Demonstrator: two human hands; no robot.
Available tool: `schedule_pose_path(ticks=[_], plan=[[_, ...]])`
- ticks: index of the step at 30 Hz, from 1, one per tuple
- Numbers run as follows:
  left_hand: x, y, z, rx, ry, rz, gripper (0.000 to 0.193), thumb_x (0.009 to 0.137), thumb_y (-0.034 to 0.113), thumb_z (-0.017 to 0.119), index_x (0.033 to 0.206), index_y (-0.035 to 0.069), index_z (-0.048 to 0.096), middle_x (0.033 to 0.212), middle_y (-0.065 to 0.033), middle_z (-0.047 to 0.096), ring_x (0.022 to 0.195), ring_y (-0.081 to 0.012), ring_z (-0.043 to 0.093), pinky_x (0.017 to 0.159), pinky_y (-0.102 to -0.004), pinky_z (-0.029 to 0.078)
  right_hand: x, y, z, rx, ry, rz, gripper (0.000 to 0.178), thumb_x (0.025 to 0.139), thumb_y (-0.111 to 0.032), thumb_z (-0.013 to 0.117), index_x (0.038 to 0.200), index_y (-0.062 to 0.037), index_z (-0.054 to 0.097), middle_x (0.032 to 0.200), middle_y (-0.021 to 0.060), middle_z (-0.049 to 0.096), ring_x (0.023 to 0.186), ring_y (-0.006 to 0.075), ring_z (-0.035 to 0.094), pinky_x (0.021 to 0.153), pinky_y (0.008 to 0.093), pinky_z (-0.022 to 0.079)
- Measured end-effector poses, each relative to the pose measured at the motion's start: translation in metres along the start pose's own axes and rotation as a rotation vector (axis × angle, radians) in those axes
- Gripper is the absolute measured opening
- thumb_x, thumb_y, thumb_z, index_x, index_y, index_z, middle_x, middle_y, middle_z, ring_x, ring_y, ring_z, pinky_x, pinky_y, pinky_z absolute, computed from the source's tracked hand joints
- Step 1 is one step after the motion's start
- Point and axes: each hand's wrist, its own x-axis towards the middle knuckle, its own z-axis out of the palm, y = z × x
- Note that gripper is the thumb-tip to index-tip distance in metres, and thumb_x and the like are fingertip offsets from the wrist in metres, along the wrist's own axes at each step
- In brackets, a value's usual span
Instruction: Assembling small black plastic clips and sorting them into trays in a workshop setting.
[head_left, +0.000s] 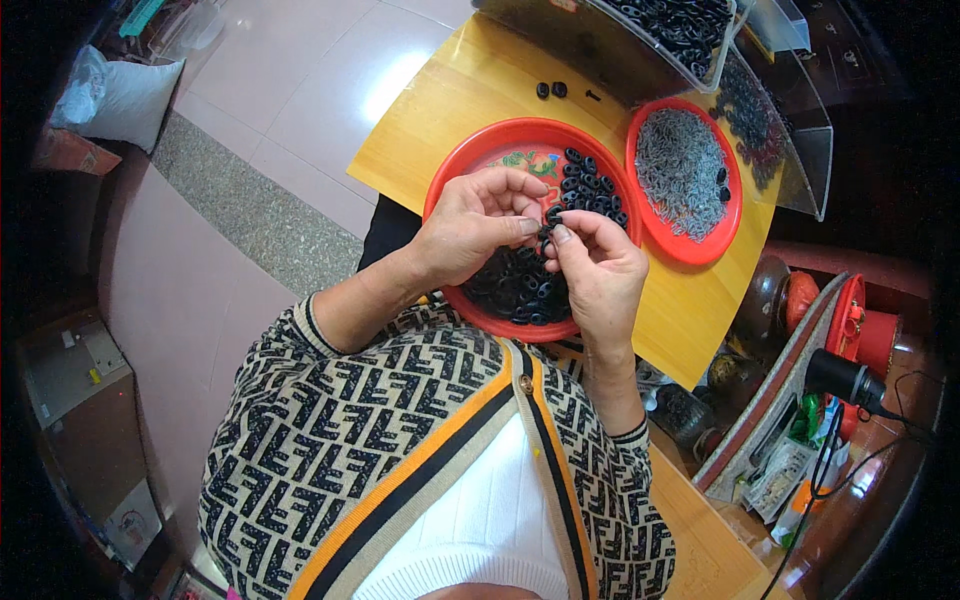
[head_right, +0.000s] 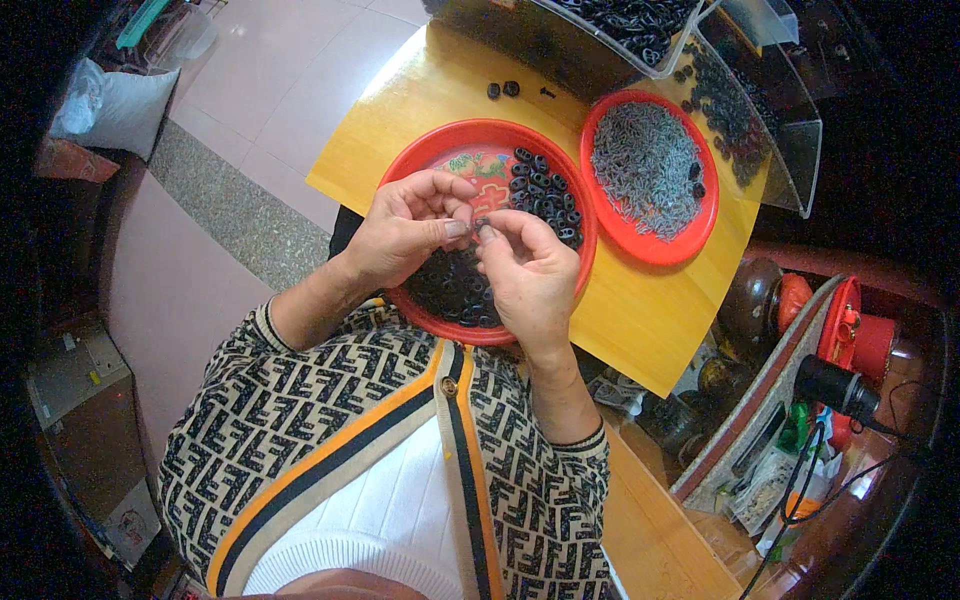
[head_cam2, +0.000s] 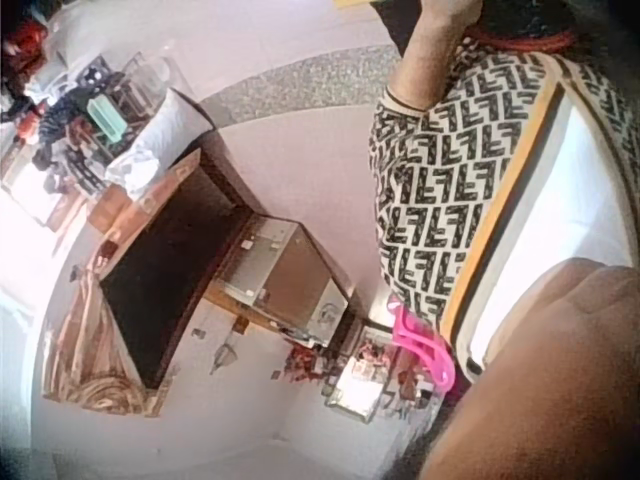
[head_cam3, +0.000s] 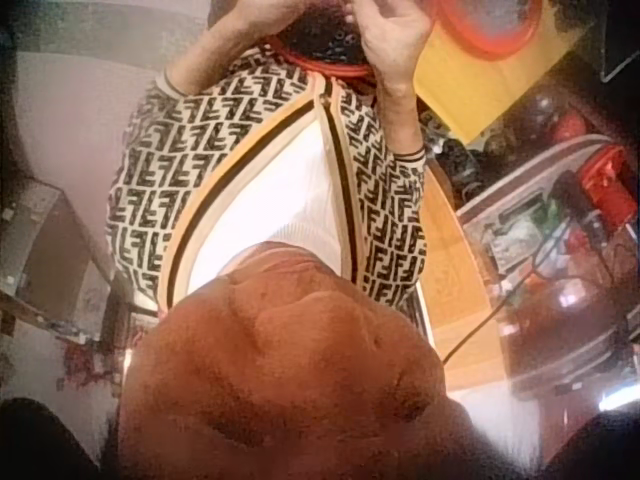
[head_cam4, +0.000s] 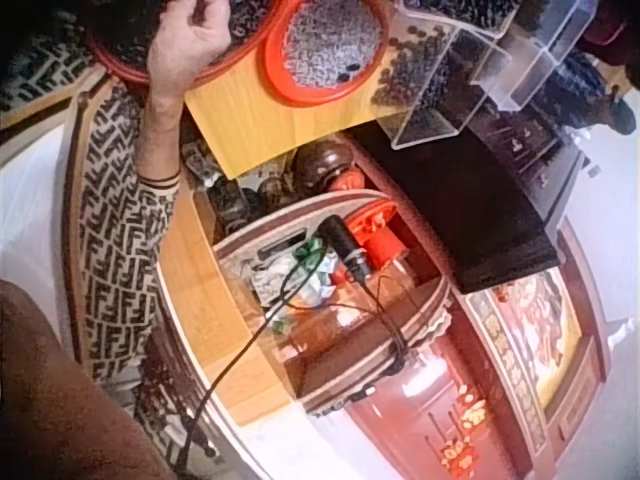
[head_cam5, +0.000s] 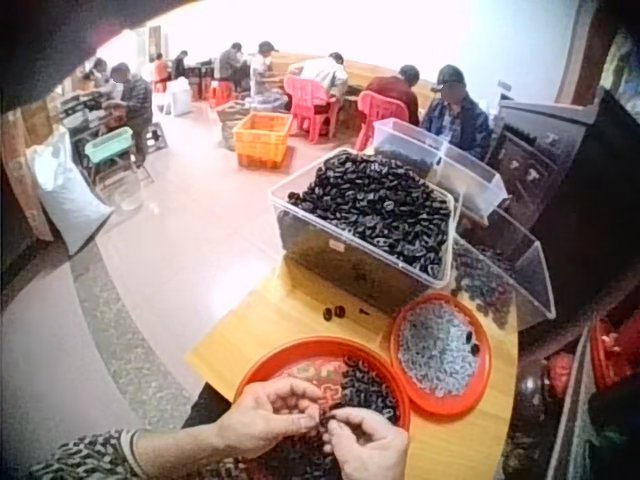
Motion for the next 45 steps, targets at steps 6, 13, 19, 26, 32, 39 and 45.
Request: schedule_pose_path(ticks=[6,13,19,26,32,39,45], plan=[[-0.001,0.0,0.003,0.086,0.022,-0.013,0.031,0.076,0.0,0.06,0.105,-0.001,0.049,0.082,-0.0045,0.056,0.073,-0.0096,0.055,0.067,-0.0224,0.046,-0.002,0.004,0.0,-0.081,0.015,-0.072,0.011,0.079,0.0,0.057,0.089,0.0019,0.059,0.074,0.0017,0.058,0.063,0.0052,0.054,0.054,0.0174,0.045],[-0.001,-0.003,0.002,0.196,0.031,0.039,0.031,0.076,0.0,0.06,0.104,-0.001,0.049,0.083,-0.0033,0.056,0.075,-0.0079,0.055,0.068,-0.0213,0.047,-0.003,0.008,-0.001,-0.163,0.081,-0.132,0.009,0.076,0.001,0.059,0.085,0.0021,0.06,0.074,0.0006,0.059,0.063,0.0031,0.052,0.056,0.017,0.043],[-0.001,-0.003,0.002,0.197,0.035,0.042,0.03,0.076,-0.001,0.06,0.104,-0.001,0.049,0.083,-0.0033,0.056,0.076,-0.0079,0.055,0.069,-0.0209,0.046,-0.003,0.006,-0.002,-0.153,0.065,-0.113,0.01,0.076,0.0,0.059,0.085,0.0019,0.06,0.075,0.0021,0.059,0.062,0.0036,0.052,0.055,0.0175,0.043],[-0.002,-0.002,0.003,0.217,0.035,0.032,0.029,0.075,-0.002,0.06,0.103,-0.001,0.05,0.083,-0.0033,0.057,0.075,-0.0077,0.055,0.068,-0.0199,0.046,-0.002,0.011,-0.003,-0.255,0.061,-0.145,0.01,0.073,0.0,0.06,0.083,0.0017,0.061,0.072,0.0049,0.059,0.06,0.006,0.053,0.055,0.0194,0.043],[-0.001,-0.003,0.003,0.339,0.005,0.087,0.025,0.076,-0.003,0.059,0.1,-0.002,0.052,0.082,-0.0024,0.056,0.075,-0.0065,0.054,0.068,-0.0197,0.046,-0.002,0.013,-0.004,-0.252,0.05,-0.176,0.009,0.073,0.001,0.06,0.081,0.0023,0.061,0.073,0.0061,0.06,0.061,0.0078,0.054,0.056,0.0202,0.044],[0.0,-0.004,0.007,0.536,0.039,0.091,0.021,0.077,-0.002,0.058,0.098,-0.003,0.053,0.082,-0.0022,0.057,0.075,-0.0068,0.054,0.067,-0.0205,0.046,0.001,0.021,-0.002,-0.193,0.056,-0.153,0.007,0.074,0.001,0.059,0.081,0.0027,0.06,0.071,0.0062,0.06,0.059,0.0072,0.054,0.054,0.0203,0.044],[0.018,-0.01,0.0,0.503,-0.007,0.045,0.025,0.077,-0.005,0.055,0.101,-0.004,0.052,0.078,-0.0038,0.056,0.072,-0.0086,0.054,0.065,-0.0221,0.047,0.01,0.02,-0.006,-0.017,0.021,-0.05,0.007,0.079,-0.001,0.056,0.085,0.0024,0.057,0.072,0.0048,0.059,0.059,0.0073,0.056,0.052,0.0193,0.047]])
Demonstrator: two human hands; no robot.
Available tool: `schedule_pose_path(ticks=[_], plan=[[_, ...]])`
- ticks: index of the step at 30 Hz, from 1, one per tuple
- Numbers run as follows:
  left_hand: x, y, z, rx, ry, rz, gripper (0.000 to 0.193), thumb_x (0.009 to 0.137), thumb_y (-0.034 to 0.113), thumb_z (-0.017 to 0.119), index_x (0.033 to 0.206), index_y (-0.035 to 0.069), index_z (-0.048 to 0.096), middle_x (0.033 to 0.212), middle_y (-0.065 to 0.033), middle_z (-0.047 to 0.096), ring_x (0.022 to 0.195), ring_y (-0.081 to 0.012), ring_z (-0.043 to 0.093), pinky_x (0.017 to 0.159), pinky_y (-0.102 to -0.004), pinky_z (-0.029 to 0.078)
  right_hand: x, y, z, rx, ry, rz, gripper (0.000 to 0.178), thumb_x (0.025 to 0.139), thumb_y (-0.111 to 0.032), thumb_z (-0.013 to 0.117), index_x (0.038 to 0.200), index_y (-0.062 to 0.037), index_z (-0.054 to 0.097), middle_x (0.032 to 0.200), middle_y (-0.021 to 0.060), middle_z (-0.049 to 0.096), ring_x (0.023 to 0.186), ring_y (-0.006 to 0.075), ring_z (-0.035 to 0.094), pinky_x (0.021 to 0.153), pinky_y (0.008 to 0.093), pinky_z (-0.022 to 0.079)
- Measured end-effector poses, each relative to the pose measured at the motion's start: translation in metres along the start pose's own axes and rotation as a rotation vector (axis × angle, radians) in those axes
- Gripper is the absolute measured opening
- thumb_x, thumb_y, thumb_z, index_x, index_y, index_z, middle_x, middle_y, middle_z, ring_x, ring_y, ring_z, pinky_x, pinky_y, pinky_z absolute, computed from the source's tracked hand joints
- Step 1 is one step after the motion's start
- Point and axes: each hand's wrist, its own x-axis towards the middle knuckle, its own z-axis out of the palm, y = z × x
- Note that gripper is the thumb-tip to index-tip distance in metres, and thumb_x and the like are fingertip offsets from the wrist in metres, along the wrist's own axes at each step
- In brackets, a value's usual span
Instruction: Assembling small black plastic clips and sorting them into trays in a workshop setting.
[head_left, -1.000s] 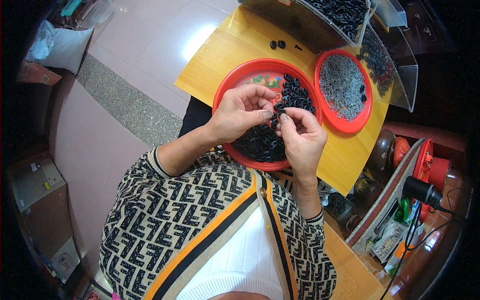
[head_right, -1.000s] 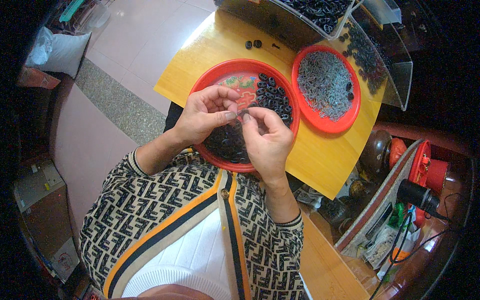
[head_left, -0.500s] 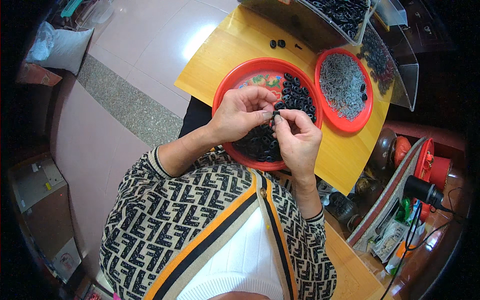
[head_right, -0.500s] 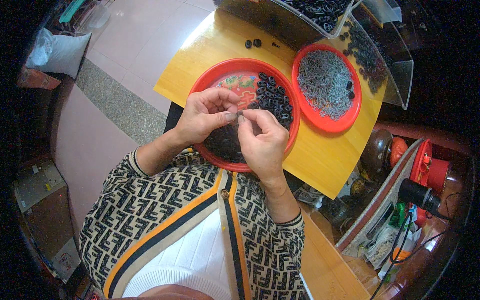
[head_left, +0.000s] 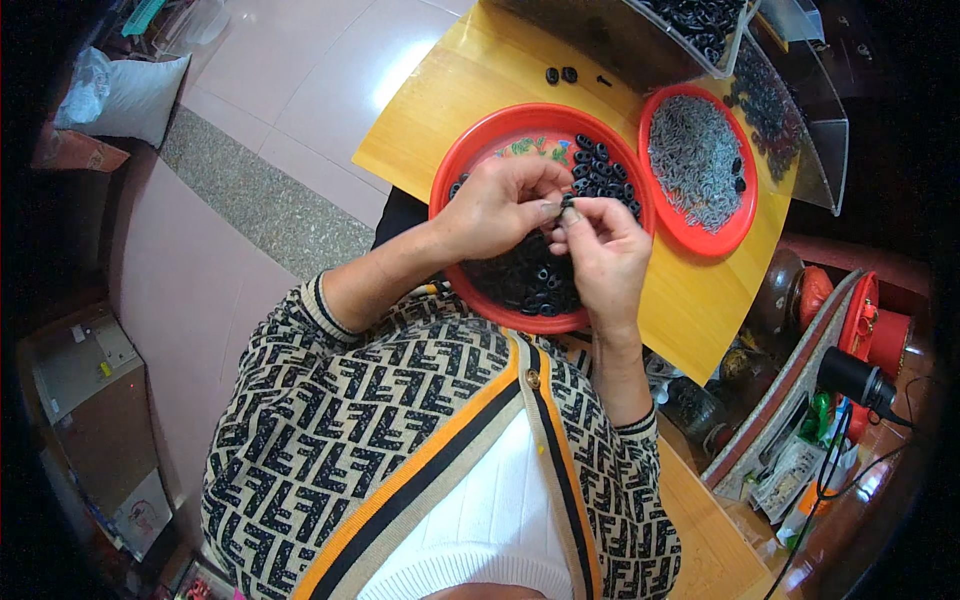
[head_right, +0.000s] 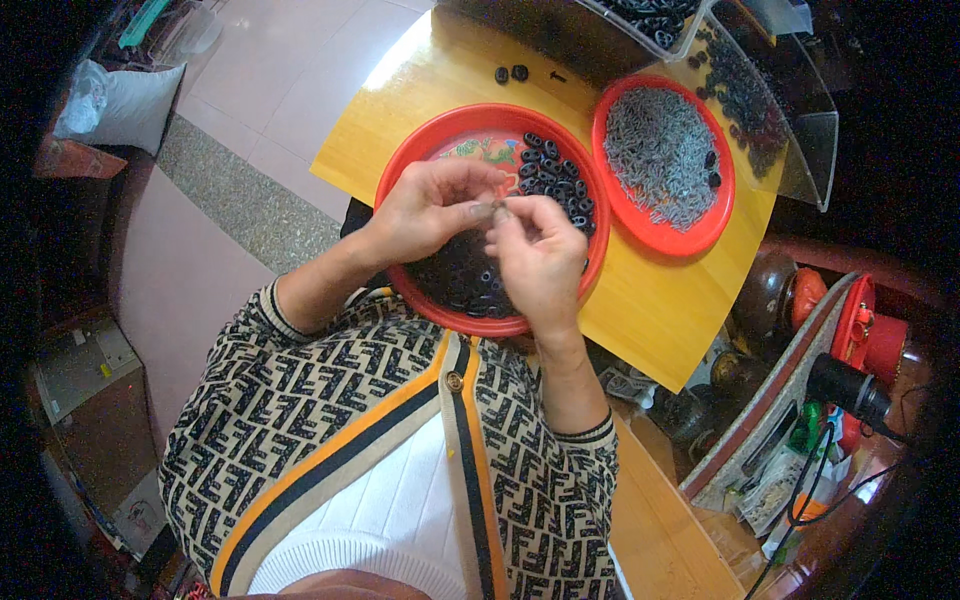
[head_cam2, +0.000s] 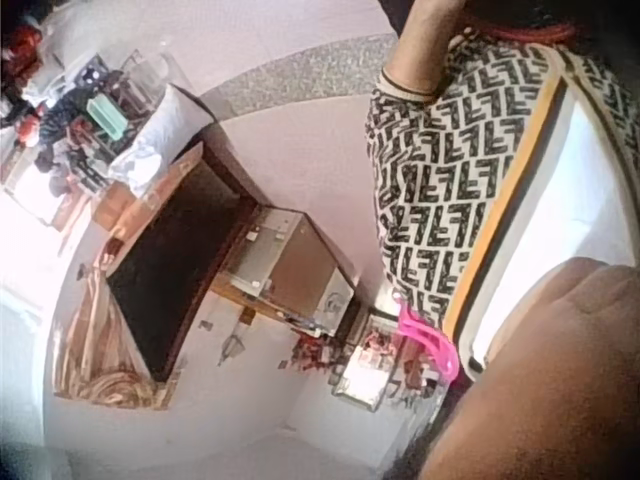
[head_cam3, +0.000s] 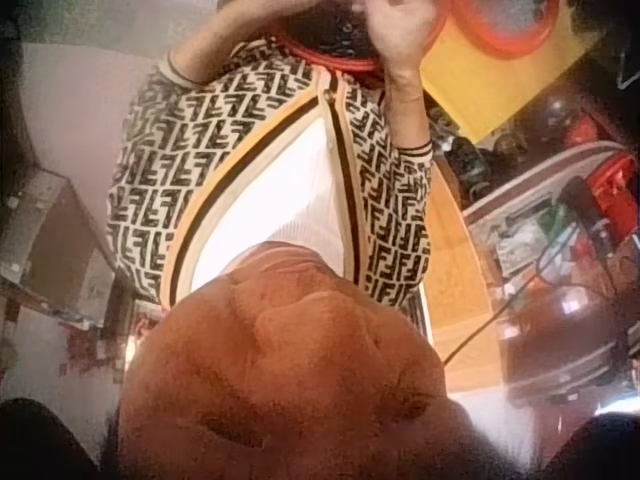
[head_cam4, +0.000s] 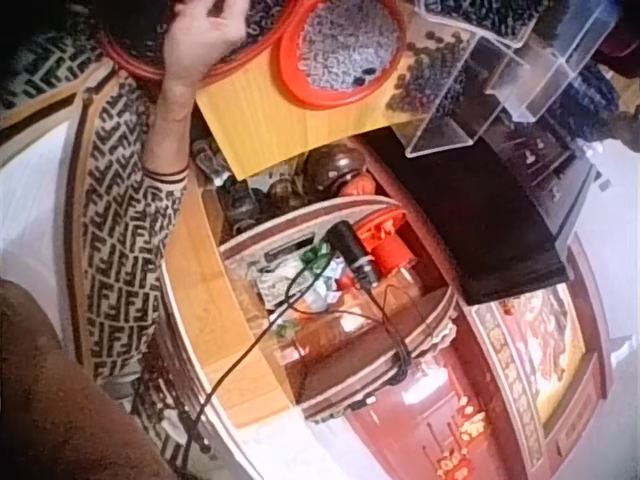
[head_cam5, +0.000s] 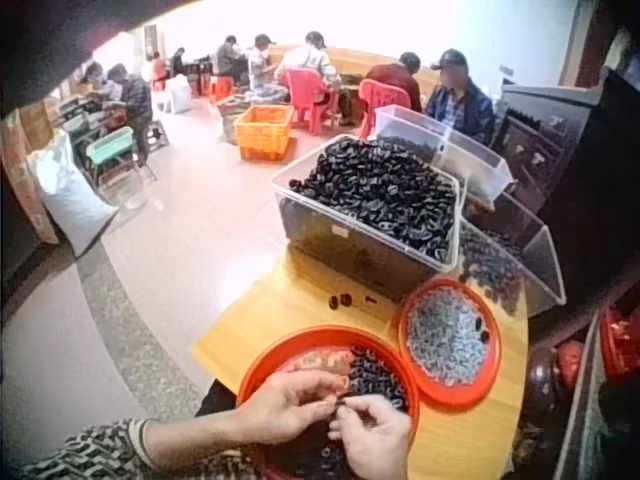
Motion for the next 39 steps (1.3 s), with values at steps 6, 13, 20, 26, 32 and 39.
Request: schedule_pose_path(ticks=[6,13,20,26,32,39], plan=[[-0.005,0.016,-0.03,0.594,0.107,0.207,0.025,0.07,-0.001,0.06,0.095,-0.001,0.057,0.084,-0.01,0.056,0.074,-0.0182,0.056,0.064,-0.0278,0.047,0.002,-0.002,-0.029,0.144,0.133,-0.019,0.009,0.08,0.0,0.055,0.088,0.0036,0.056,0.073,0.0065,0.058,0.059,0.0101,0.057,0.052,0.021,0.049],[-0.006,0.013,-0.026,1.015,-0.141,0.418,0.016,0.066,-0.002,0.062,0.081,0.001,0.059,0.076,-0.011,0.054,0.074,-0.0282,0.053,0.065,-0.035,0.044,-0.007,0.007,-0.038,0.242,0.118,0.041,0.01,0.08,-0.001,0.055,0.089,0.0041,0.055,0.073,0.0079,0.058,0.06,0.0109,0.057,0.051,0.0213,0.049],[0.007,0.007,-0.009,1.036,-0.2,0.437,0.016,0.066,0.001,0.061,0.081,0.001,0.058,0.075,-0.0123,0.052,0.076,-0.0306,0.052,0.066,-0.0378,0.043,-0.012,0.005,-0.042,0.281,0.122,0.05,0.01,0.08,-0.001,0.055,0.089,0.0038,0.055,0.074,0.0077,0.058,0.06,0.0111,0.056,0.051,0.0214,0.048],[0.027,-0.002,0.006,1.165,-0.186,0.387,0.019,0.066,0.003,0.06,0.083,-0.001,0.055,0.079,-0.0169,0.051,0.079,-0.0342,0.051,0.068,-0.0406,0.043,-0.013,0.002,-0.037,0.276,0.096,0.033,0.011,0.08,-0.001,0.055,0.089,0.0039,0.056,0.074,0.0073,0.058,0.059,0.0105,0.056,0.051,0.0212,0.049],[0.028,-0.01,0.003,1.091,-0.123,0.389,0.014,0.066,0.003,0.059,0.077,-0.002,0.052,0.079,-0.0184,0.051,0.08,-0.0356,0.051,0.068,-0.0417,0.043,-0.016,0.007,-0.036,0.24,0.076,0.05,0.011,0.08,-0.002,0.055,0.09,0.0032,0.056,0.074,0.006,0.057,0.06,0.0095,0.056,0.051,0.021,0.048],[-0.004,0.003,0.003,0.368,-0.074,0.143,0.019,0.074,-0.006,0.056,0.092,0.0,0.053,0.082,-0.0074,0.057,0.076,-0.0169,0.058,0.067,-0.0278,0.047,-0.011,0.003,-0.026,0.314,0.034,0.059,0.01,0.081,-0.003,0.054,0.09,0.0013,0.054,0.076,0.0042,0.056,0.061,0.0081,0.054,0.053,0.02,0.047]])
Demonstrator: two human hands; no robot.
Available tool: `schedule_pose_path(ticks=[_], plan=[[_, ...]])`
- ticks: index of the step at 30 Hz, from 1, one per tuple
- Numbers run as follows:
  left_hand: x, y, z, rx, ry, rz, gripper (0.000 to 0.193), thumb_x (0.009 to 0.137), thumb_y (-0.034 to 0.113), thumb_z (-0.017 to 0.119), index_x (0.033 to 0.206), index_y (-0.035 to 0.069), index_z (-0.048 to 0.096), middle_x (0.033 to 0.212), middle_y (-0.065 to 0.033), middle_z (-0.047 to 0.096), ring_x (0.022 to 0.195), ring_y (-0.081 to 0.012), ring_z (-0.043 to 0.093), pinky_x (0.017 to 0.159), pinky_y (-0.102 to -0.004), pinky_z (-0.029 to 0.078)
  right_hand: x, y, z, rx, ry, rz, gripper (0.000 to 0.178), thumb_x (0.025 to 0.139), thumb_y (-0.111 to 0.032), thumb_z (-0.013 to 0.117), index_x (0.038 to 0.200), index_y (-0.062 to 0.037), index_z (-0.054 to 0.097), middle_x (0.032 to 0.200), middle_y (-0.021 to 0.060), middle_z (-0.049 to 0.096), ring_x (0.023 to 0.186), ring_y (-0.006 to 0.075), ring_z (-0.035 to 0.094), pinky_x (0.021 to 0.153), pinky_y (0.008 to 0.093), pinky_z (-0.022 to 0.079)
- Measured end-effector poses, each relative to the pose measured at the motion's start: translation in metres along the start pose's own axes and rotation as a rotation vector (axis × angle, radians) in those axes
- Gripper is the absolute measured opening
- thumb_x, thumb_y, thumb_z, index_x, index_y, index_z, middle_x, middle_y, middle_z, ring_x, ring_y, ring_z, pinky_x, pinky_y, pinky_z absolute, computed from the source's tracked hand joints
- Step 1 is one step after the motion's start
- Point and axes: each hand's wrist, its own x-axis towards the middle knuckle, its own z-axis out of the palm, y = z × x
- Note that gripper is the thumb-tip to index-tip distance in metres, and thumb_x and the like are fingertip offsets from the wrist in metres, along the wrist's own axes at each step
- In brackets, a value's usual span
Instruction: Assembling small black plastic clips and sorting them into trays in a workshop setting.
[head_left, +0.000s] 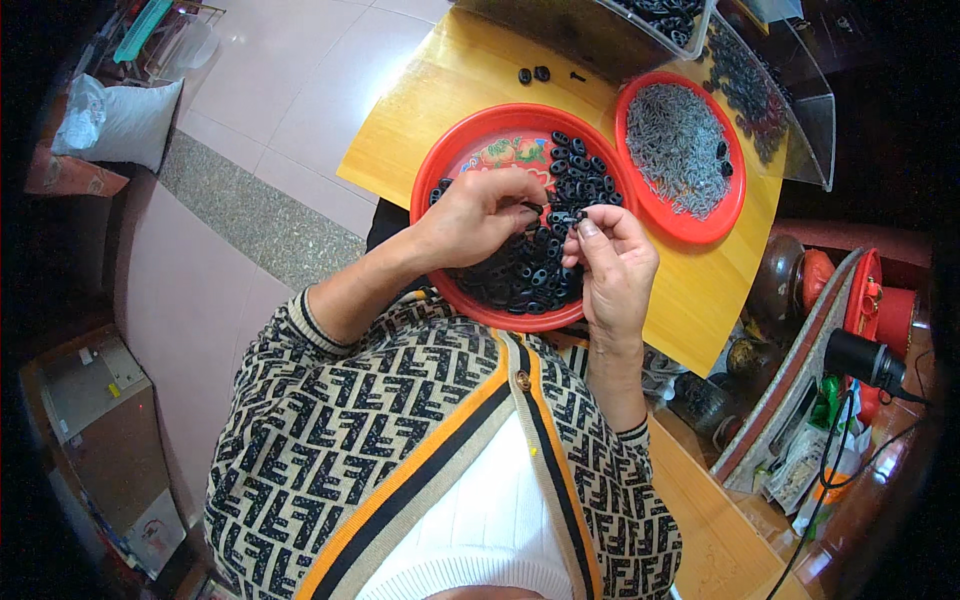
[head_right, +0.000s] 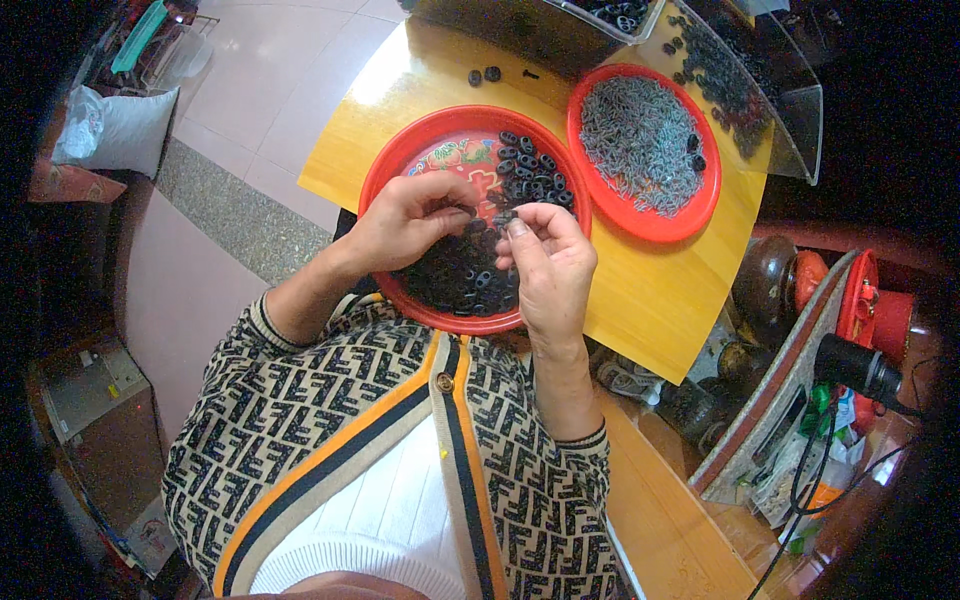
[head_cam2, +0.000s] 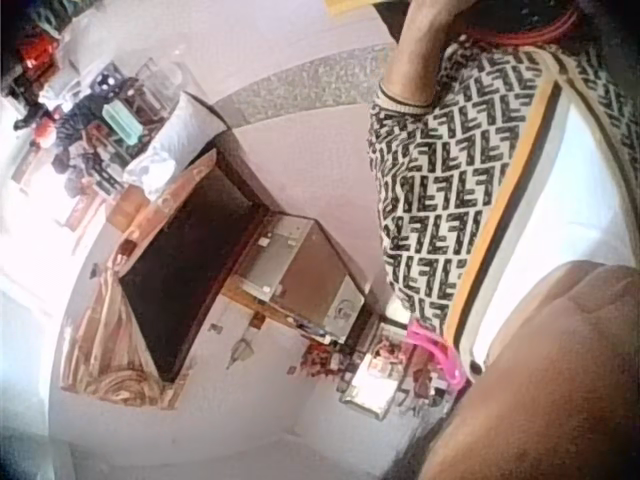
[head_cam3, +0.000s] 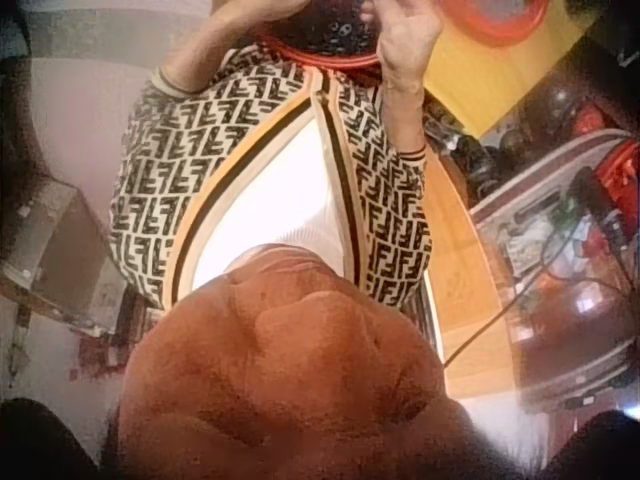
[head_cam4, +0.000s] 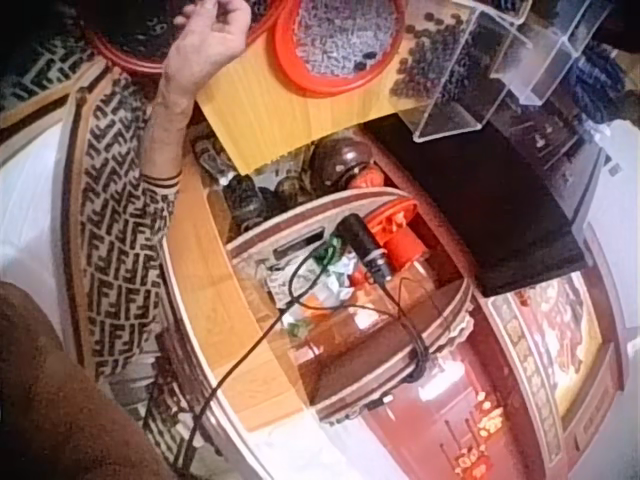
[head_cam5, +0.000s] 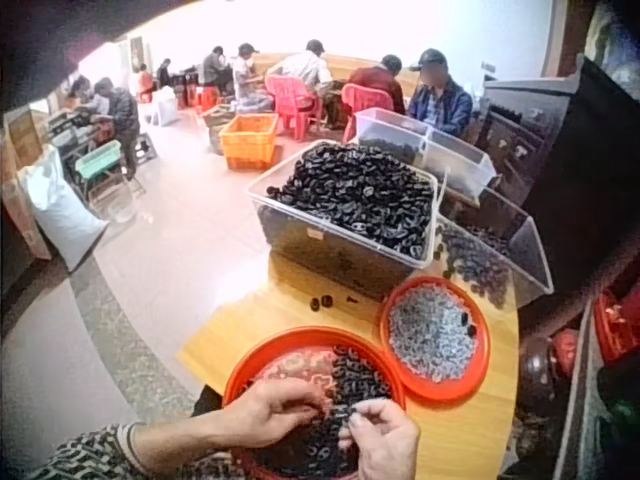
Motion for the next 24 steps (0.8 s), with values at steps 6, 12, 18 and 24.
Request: schedule_pose_path(ticks=[6,12,18,24], plan=[[-0.013,0.017,-0.003,-0.477,0.086,-0.208,0.016,0.076,-0.007,0.055,0.092,-0.002,0.053,0.082,-0.0031,0.056,0.076,-0.0095,0.055,0.068,-0.023,0.047,0.002,0.003,0.024,0.007,-0.097,-0.015,0.01,0.082,-0.004,0.053,0.09,0.0006,0.054,0.077,0.0036,0.056,0.063,0.0072,0.054,0.054,0.0198,0.047],[-0.018,0.008,-0.01,-0.653,0.111,-0.118,0.016,0.075,-0.006,0.057,0.091,-0.002,0.054,0.083,-0.0048,0.057,0.076,-0.0102,0.056,0.068,-0.0231,0.048,-0.004,-0.002,0.035,-0.02,-0.108,0.012,0.009,0.083,-0.004,0.053,0.09,0.0012,0.053,0.078,0.0042,0.057,0.062,0.0074,0.055,0.054,0.0201,0.048],[-0.02,0.009,-0.009,-0.828,0.141,-0.17,0.02,0.074,-0.002,0.06,0.094,-0.002,0.055,0.085,-0.0067,0.059,0.078,-0.013,0.057,0.071,-0.025,0.048,-0.006,-0.001,0.04,-0.017,-0.127,0.031,0.01,0.083,-0.003,0.052,0.091,0.0018,0.053,0.079,0.0055,0.057,0.064,0.0088,0.055,0.054,0.0208,0.048],[-0.021,0.012,-0.008,-0.831,0.163,-0.228,0.022,0.075,-0.001,0.061,0.095,-0.001,0.055,0.085,-0.0066,0.059,0.076,-0.0126,0.057,0.07,-0.0249,0.048,-0.005,0.001,0.039,0.018,-0.124,0.041,0.01,0.082,-0.003,0.052,0.091,0.0017,0.053,0.079,0.0055,0.057,0.064,0.0089,0.055,0.054,0.0205,0.047]])
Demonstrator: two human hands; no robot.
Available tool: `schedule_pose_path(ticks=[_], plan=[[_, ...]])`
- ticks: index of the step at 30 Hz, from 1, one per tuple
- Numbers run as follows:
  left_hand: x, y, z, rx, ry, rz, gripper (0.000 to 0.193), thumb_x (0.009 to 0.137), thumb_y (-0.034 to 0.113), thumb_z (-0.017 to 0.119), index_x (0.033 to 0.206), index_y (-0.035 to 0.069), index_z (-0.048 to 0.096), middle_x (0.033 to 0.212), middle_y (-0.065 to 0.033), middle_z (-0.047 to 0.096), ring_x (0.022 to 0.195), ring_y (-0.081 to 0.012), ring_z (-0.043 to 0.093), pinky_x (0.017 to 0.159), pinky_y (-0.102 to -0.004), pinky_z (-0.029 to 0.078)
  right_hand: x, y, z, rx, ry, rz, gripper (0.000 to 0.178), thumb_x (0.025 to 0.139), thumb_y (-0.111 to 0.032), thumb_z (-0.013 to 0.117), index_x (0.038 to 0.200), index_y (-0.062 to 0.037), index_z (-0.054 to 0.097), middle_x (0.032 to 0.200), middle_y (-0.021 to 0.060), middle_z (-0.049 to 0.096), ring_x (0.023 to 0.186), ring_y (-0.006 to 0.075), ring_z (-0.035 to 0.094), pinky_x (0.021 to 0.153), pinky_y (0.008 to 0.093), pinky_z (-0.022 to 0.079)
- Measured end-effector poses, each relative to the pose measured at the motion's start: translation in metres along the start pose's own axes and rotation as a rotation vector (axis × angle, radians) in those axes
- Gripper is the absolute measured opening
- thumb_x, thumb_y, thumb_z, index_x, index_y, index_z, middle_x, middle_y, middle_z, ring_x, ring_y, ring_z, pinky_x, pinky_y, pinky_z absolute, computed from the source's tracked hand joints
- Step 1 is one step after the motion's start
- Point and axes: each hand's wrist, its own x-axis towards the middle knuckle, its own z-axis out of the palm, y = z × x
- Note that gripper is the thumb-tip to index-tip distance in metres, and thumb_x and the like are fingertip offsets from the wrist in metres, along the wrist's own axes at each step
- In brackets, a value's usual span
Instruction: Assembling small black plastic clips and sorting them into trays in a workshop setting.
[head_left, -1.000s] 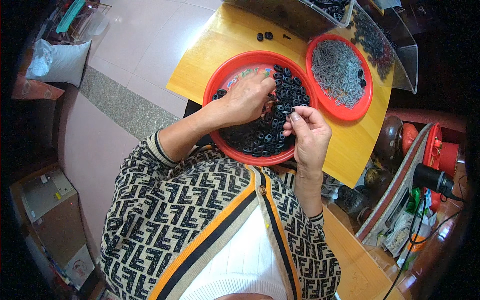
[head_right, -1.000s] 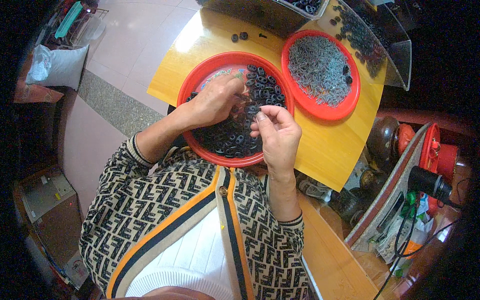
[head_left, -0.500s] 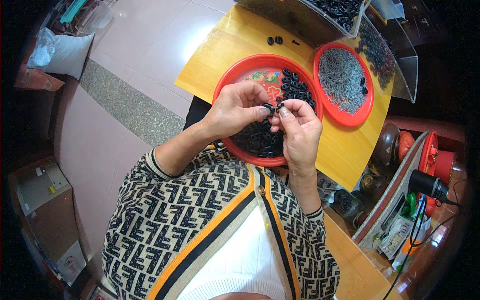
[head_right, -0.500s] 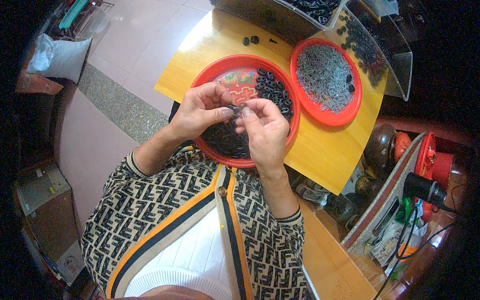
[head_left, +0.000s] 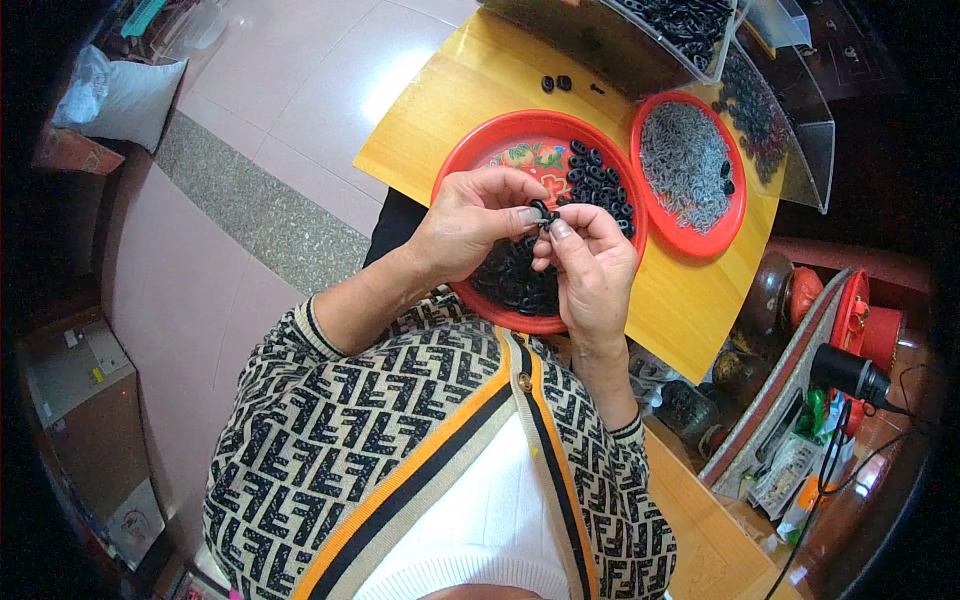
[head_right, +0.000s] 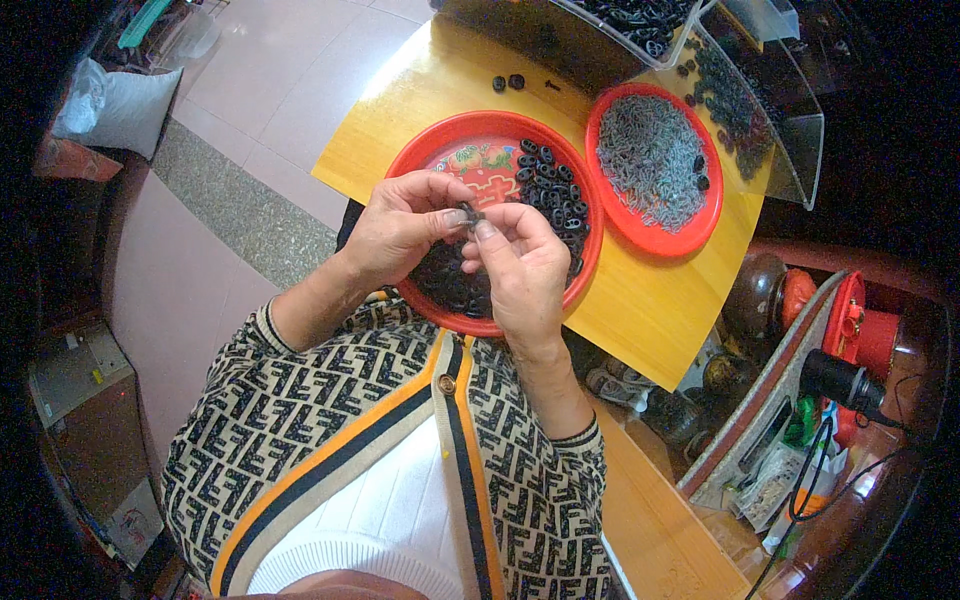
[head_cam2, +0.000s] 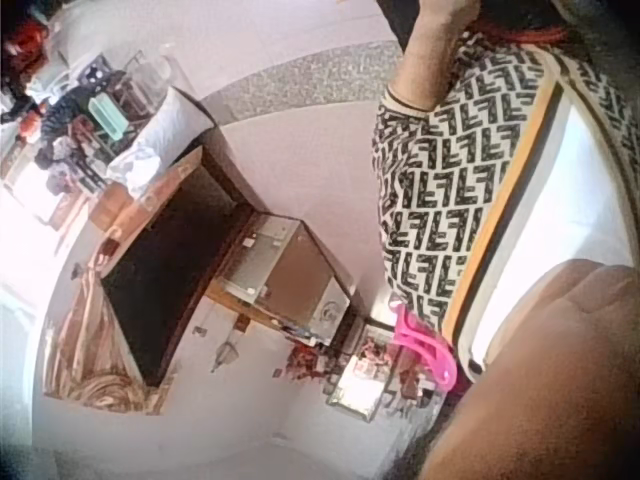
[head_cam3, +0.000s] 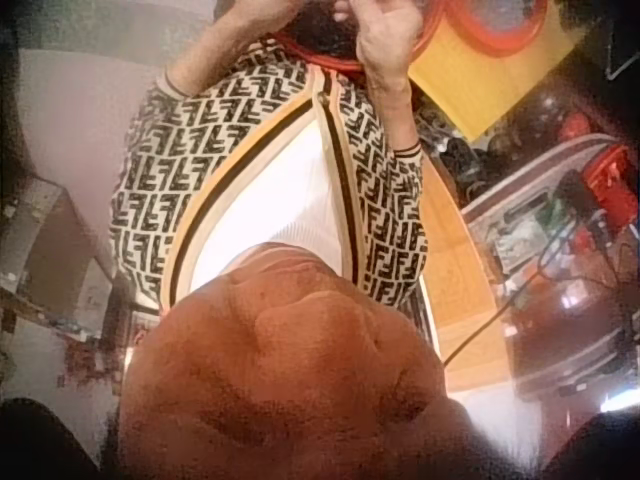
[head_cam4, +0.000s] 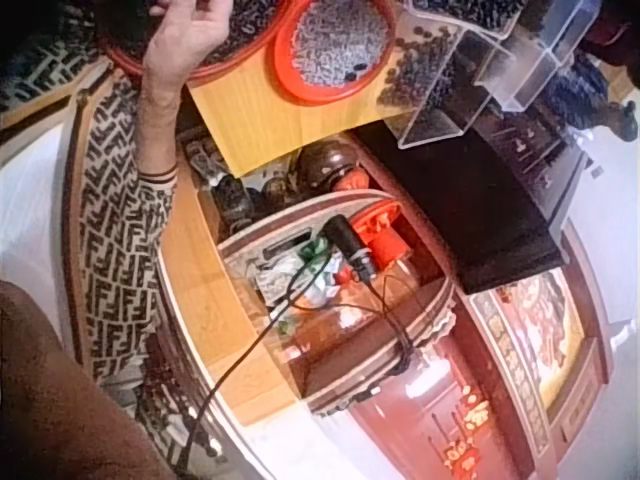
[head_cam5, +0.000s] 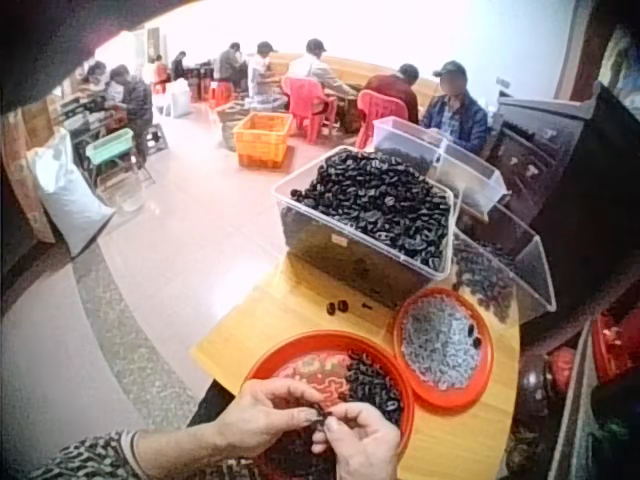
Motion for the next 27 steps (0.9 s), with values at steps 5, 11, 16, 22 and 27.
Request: schedule_pose_path(ticks=[5,11,16,22,27], plan=[[0.002,-0.006,-0.01,0.037,0.01,0.049,0.019,0.075,-0.001,0.061,0.093,0.001,0.054,0.084,-0.0066,0.059,0.073,-0.0125,0.057,0.067,-0.024,0.047,0.002,-0.004,-0.003,-0.15,0.105,-0.095,0.008,0.082,-0.003,0.053,0.089,0.0005,0.054,0.078,0.0036,0.057,0.062,0.0064,0.054,0.053,0.0191,0.046],[0.001,-0.005,-0.008,0.044,0.001,0.023,0.016,0.075,-0.002,0.06,0.089,0.001,0.053,0.083,-0.0075,0.058,0.071,-0.0145,0.058,0.064,-0.0246,0.048,0.0,-0.006,0.003,-0.312,0.121,-0.142,0.007,0.082,-0.001,0.054,0.088,0.001,0.053,0.076,0.0023,0.057,0.064,0.0056,0.054,0.054,0.0181,0.044],[0.0,-0.005,-0.006,0.018,-0.02,0.03,0.017,0.075,-0.004,0.059,0.09,-0.001,0.053,0.084,-0.0091,0.058,0.073,-0.0166,0.06,0.064,-0.0265,0.049,0.0,-0.007,0.007,-0.301,0.123,-0.137,0.007,0.081,-0.001,0.054,0.088,0.0009,0.053,0.075,0.0013,0.057,0.063,0.005,0.053,0.055,0.0179,0.043],[-0.001,-0.005,-0.002,-0.002,-0.002,0.053,0.02,0.072,-0.008,0.058,0.091,-0.002,0.055,0.081,-0.0063,0.058,0.072,-0.0131,0.059,0.065,-0.0237,0.05,0.0,-0.003,0.003,-0.388,0.16,-0.118,0.007,0.08,0.0,0.055,0.087,0.0005,0.054,0.075,0.0003,0.057,0.063,0.0036,0.051,0.054,0.0168,0.042],[-0.001,-0.009,-0.003,0.06,0.003,0.104,0.022,0.072,-0.009,0.058,0.093,-0.003,0.055,0.084,-0.0054,0.057,0.075,-0.0113,0.057,0.068,-0.0229,0.049,0.001,0.0,0.003,-0.437,0.181,-0.132,0.007,0.079,-0.002,0.056,0.085,0.0002,0.055,0.074,-0.0006,0.056,0.062,0.0021,0.05,0.054,0.0161,0.041]])
